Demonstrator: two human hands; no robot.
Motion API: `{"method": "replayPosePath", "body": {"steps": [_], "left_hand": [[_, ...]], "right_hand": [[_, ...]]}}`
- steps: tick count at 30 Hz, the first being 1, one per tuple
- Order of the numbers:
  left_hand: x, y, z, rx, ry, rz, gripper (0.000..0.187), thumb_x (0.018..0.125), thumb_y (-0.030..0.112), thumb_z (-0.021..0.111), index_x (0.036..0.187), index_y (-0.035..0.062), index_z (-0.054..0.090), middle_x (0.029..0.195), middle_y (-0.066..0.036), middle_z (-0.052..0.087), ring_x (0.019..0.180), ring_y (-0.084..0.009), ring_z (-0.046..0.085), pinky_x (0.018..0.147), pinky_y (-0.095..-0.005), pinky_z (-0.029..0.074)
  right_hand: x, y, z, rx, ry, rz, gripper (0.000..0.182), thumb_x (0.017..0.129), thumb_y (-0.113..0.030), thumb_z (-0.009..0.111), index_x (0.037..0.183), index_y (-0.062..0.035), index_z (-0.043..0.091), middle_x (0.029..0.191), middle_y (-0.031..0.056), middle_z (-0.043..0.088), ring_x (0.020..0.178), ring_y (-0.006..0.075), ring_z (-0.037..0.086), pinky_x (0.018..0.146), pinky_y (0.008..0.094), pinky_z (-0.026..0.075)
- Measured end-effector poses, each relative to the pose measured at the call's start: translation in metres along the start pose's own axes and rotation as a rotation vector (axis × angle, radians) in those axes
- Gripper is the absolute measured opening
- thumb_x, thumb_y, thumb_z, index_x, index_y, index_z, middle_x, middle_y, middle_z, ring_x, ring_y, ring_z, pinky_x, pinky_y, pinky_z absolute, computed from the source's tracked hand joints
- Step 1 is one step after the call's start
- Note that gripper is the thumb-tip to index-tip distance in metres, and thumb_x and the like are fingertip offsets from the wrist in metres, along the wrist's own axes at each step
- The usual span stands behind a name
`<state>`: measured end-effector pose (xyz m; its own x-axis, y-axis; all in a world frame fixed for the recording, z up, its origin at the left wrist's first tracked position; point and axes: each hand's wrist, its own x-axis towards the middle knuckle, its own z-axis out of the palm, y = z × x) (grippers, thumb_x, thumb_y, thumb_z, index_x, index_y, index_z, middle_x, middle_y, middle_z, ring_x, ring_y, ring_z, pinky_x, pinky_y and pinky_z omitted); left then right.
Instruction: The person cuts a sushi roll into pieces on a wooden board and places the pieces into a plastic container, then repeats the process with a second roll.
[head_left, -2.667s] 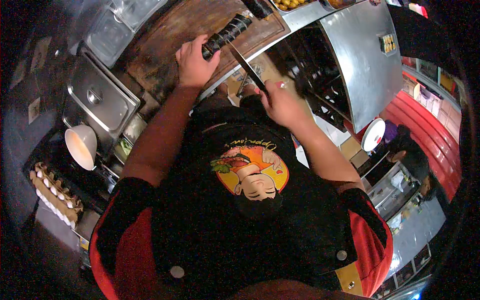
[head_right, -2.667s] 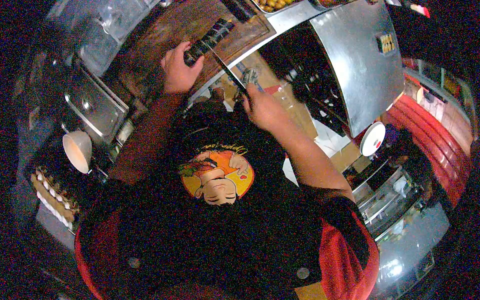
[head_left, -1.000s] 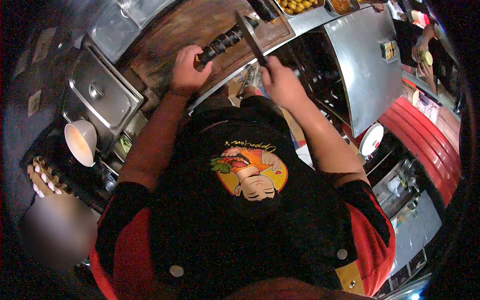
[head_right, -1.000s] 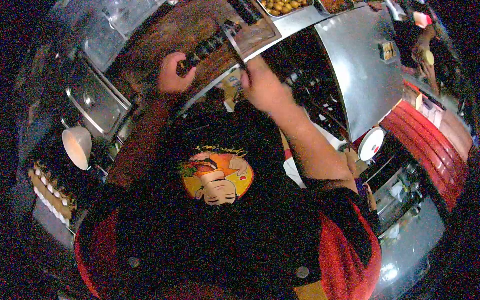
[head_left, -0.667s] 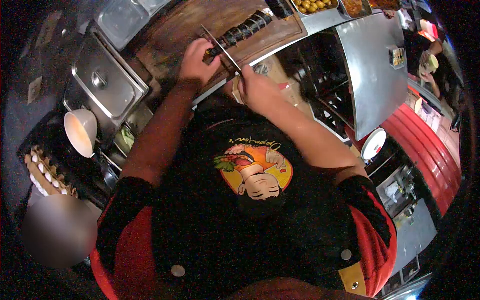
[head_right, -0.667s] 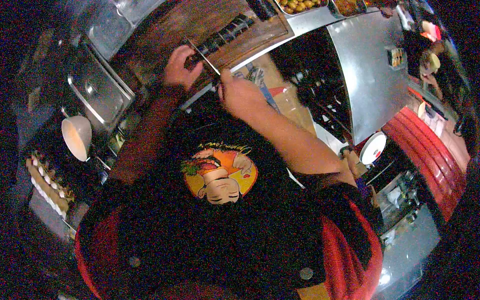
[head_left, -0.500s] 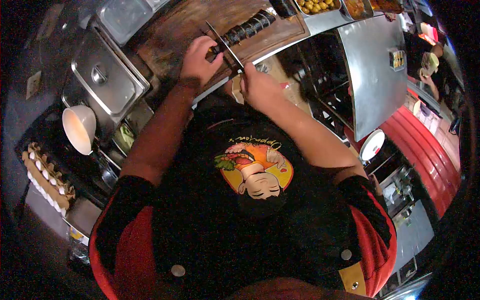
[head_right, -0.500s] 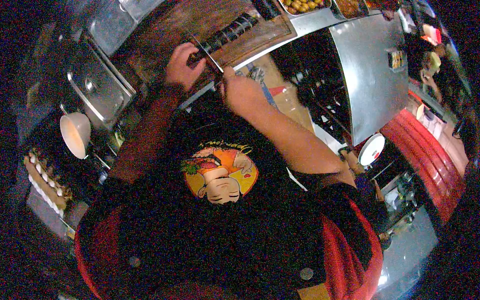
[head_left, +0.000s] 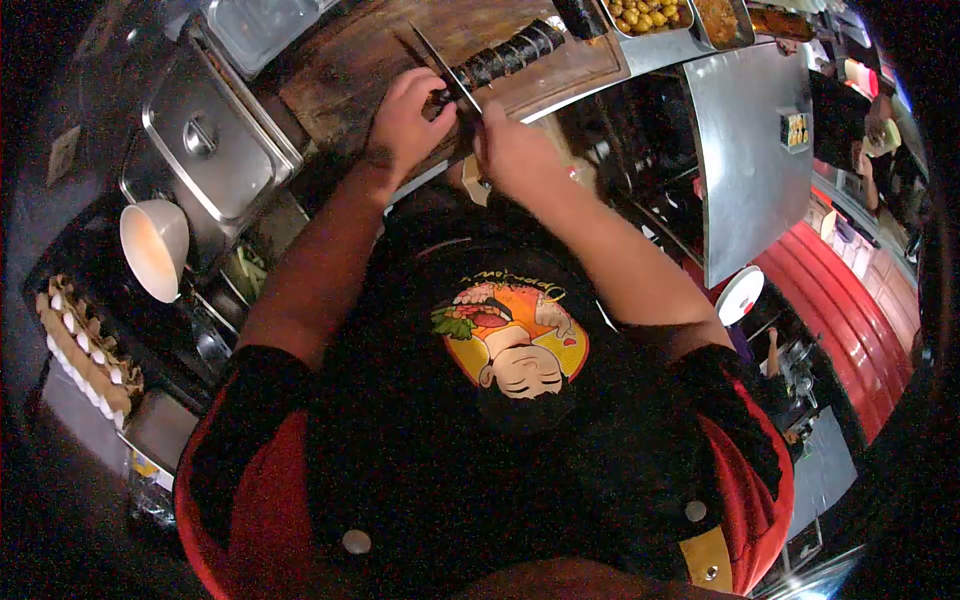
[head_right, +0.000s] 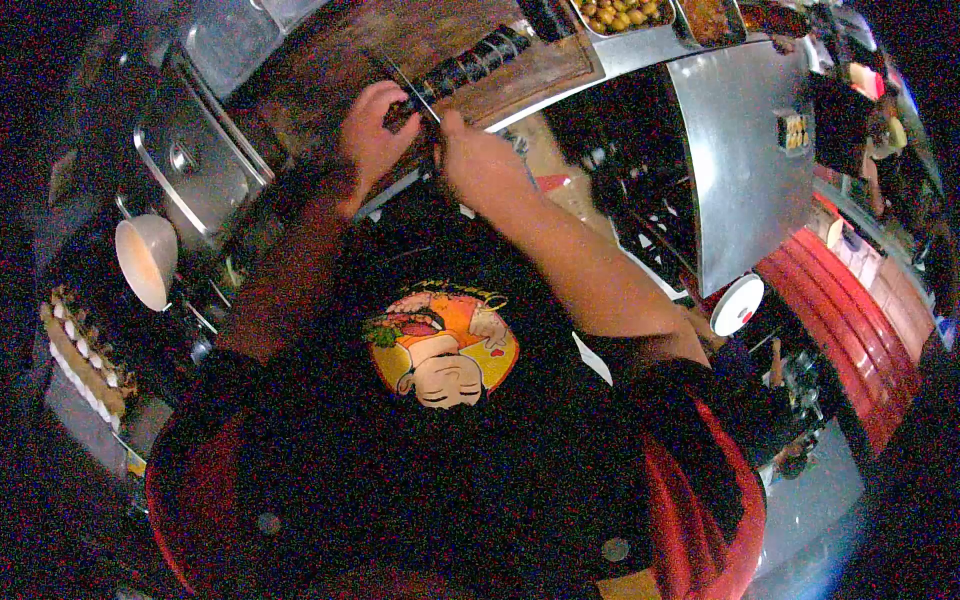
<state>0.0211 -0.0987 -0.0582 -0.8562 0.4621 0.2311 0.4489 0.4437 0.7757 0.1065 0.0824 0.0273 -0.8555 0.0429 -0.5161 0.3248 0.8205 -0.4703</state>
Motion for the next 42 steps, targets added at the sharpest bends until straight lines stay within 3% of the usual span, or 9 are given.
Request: {"method": "replayPosePath", "body": {"steps": [4, 9, 12, 21, 29, 36, 40, 42], "left_hand": [[0.002, 0.000, 0.001, 0.022, 0.019, 0.019, 0.039, 0.081, 0.013, 0.085, 0.116, 0.0064, 0.069, 0.125, -0.015, 0.068, 0.117, -0.0380, 0.067, 0.100, -0.0436, 0.057], [0.000, 0.004, 0.005, 0.007, 0.041, 0.029, 0.037, 0.080, 0.012, 0.085, 0.112, 0.0067, 0.069, 0.123, -0.014, 0.069, 0.114, -0.0370, 0.068, 0.098, -0.0425, 0.057], [0.003, 0.012, 0.013, -0.019, 0.063, 0.041, 0.035, 0.079, 0.011, 0.086, 0.110, 0.0063, 0.070, 0.121, -0.014, 0.069, 0.112, -0.0365, 0.068, 0.097, -0.0423, 0.057], [-0.001, 0.007, 0.016, 0.029, 0.085, 0.037, 0.034, 0.078, 0.010, 0.086, 0.108, 0.0057, 0.070, 0.118, -0.013, 0.070, 0.111, -0.0368, 0.069, 0.097, -0.0438, 0.057], [-0.004, 0.015, 0.015, 0.054, 0.073, 0.080, 0.032, 0.078, 0.010, 0.085, 0.106, 0.0061, 0.070, 0.116, -0.012, 0.070, 0.110, -0.0361, 0.069, 0.095, -0.0441, 0.058], [-0.004, 0.010, 0.011, 0.054, 0.072, 0.064, 0.033, 0.077, 0.010, 0.085, 0.105, 0.0058, 0.068, 0.116, -0.013, 0.069, 0.110, -0.0370, 0.068, 0.095, -0.0445, 0.057], [-0.003, 0.008, 0.013, 0.021, 0.063, 0.069, 0.035, 0.077, 0.009, 0.085, 0.107, 0.0054, 0.067, 0.115, -0.014, 0.069, 0.110, -0.0386, 0.067, 0.094, -0.0446, 0.057], [-0.006, 0.006, 0.016, 0.010, 0.076, 0.059, 0.036, 0.078, 0.010, 0.085, 0.109, 0.0056, 0.066, 0.116, -0.014, 0.069, 0.110, -0.0387, 0.067, 0.094, -0.0452, 0.057]], "right_hand": [[0.033, -0.006, 0.006, 0.006, 0.114, -0.100, 0.026, 0.106, -0.028, 0.054, 0.112, -0.0033, 0.051, 0.082, 0.0307, 0.070, 0.081, 0.0534, 0.070, 0.073, 0.0638, 0.054], [-0.012, 0.008, 0.001, 0.034, -0.014, 0.020, 0.026, 0.104, -0.024, 0.058, 0.116, -0.0030, 0.050, 0.087, 0.0315, 0.070, 0.084, 0.0536, 0.069, 0.074, 0.0627, 0.053], [-0.043, 0.033, -0.007, 0.012, -0.059, -0.019, 0.026, 0.104, -0.022, 0.059, 0.118, -0.0032, 0.050, 0.087, 0.0317, 0.070, 0.083, 0.0537, 0.068, 0.074, 0.0633, 0.052], [0.032, 0.002, -0.002, 0.023, 0.031, -0.073, 0.025, 0.103, -0.021, 0.058, 0.115, -0.0015, 0.050, 0.086, 0.0310, 0.070, 0.084, 0.0535, 0.069, 0.074, 0.0658, 0.052], [-0.033, 0.025, -0.003, 0.008, -0.090, 0.016, 0.022, 0.103, -0.020, 0.056, 0.114, -0.0021, 0.050, 0.089, 0.0321, 0.070, 0.086, 0.0535, 0.070, 0.076, 0.0641, 0.053], [0.014, 0.005, 0.005, -0.016, -0.036, -0.014, 0.026, 0.101, -0.019, 0.058, 0.113, 0.0022, 0.050, 0.090, 0.0317, 0.071, 0.087, 0.0531, 0.070, 0.078, 0.0634, 0.054], [-0.040, 0.028, -0.001, 0.021, -0.026, -0.048, 0.023, 0.101, -0.018, 0.057, 0.114, 0.0002, 0.051, 0.090, 0.0318, 0.071, 0.087, 0.0527, 0.070, 0.078, 0.0625, 0.054], [-0.074, 0.035, -0.018, -0.020, -0.130, 0.084, 0.024, 0.099, -0.019, 0.061, 0.115, -0.0032, 0.053, 0.090, 0.0294, 0.072, 0.090, 0.0506, 0.071, 0.078, 0.0609, 0.055]]}}
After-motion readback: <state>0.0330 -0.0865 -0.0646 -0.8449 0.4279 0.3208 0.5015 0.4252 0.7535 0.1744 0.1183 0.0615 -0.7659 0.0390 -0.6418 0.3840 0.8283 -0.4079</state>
